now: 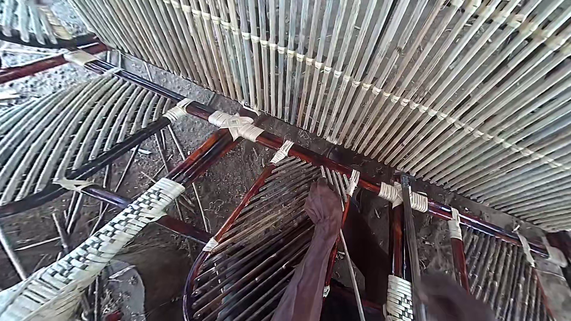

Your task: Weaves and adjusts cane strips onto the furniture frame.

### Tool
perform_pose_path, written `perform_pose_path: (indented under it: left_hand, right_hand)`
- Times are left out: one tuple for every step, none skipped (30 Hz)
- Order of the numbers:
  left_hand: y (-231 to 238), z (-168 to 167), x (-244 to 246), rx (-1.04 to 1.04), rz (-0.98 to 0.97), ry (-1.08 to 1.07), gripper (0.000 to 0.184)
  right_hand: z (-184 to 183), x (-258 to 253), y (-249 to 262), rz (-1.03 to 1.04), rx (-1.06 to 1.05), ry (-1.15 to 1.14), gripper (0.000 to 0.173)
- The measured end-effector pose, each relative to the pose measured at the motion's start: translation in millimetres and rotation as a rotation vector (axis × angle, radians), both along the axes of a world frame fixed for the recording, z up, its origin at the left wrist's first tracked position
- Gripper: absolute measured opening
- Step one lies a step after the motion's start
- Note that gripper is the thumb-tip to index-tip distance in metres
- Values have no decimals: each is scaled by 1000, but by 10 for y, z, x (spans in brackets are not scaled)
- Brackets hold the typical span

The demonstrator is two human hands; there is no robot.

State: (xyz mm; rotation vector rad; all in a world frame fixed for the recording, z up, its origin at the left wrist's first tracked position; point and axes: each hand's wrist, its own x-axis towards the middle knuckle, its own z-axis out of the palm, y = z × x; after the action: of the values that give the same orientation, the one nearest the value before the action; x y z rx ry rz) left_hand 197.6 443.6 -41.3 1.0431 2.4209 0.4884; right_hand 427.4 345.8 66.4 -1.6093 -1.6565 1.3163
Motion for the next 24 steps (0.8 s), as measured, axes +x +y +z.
perform_pose_path:
  left_hand:
    - [-6,9,1,9,-6,-3,25]
    - [1,24,-1,-1,-8,-9,26]
    - [13,32,0,-19,-3,-17,27]
    - [34,31,0,-33,7,-20,27]
    - [54,21,-4,-40,19,-20,27]
    - [61,3,-9,-40,28,-18,26]
    - [60,-16,-9,-36,35,-14,25]
    - [62,-31,-5,-31,43,-10,25]
    - [71,-36,2,-39,53,-9,24]
    - [85,-37,10,-48,64,-5,24]
    - [98,-37,16,-58,70,0,25]
    - [108,-35,17,-69,72,-1,26]
    - [111,-40,16,-70,73,6,26]
    - [110,-41,12,-67,70,5,26]
    - [102,-40,11,-64,64,-3,25]
    - [99,-31,13,-70,58,-13,25]
    - [102,-27,17,-73,56,-17,26]
    - [106,-26,18,-77,58,-16,26]
    - [114,-20,14,-80,65,-15,26]
    - [125,-16,10,-80,74,-14,25]
    - [136,-11,12,-81,80,-12,25]
    - [144,-8,17,-84,84,-10,25]
    - [150,-14,19,-87,89,-7,25]
    - [157,-32,16,-90,95,4,24]
  right_hand:
    - [-327,-153,262,43,123,72,10]
    - [-591,-389,555,66,203,98,10]
    - [-798,-638,842,97,253,98,9]
    - [-956,-885,1123,140,291,89,8]
    - [-1093,-1118,1388,191,325,76,8]
    - [-1232,-1341,1631,221,366,74,9]
    - [-1331,-1530,1833,246,378,56,10]
    - [-1406,-1678,1991,270,372,38,11]
    - [-1482,-1787,2111,285,367,28,13]
    - [-1565,-1855,2195,300,364,32,15]
    - [-1656,-1889,2247,315,361,46,18]
    - [-1734,-1900,2270,321,359,58,23]
    - [-1781,-1895,2270,317,360,66,27]
    - [-1797,-1884,2257,314,363,75,30]
    - [-1797,-1872,2235,313,367,74,30]
    - [-1790,-1860,2212,309,372,62,26]
    - [-1780,-1850,2201,312,383,44,21]
    - [-1776,-1844,2196,319,398,31,16]
    - [-1778,-1843,2194,329,416,26,11]
    - [-1788,-1842,2197,339,442,24,8]
    - [-1802,-1836,2201,347,464,33,7]
    - [-1813,-1826,2204,357,476,47,7]
    - [-1828,-1821,2205,364,486,58,6]
    - [-1840,-1822,2206,371,494,69,6]
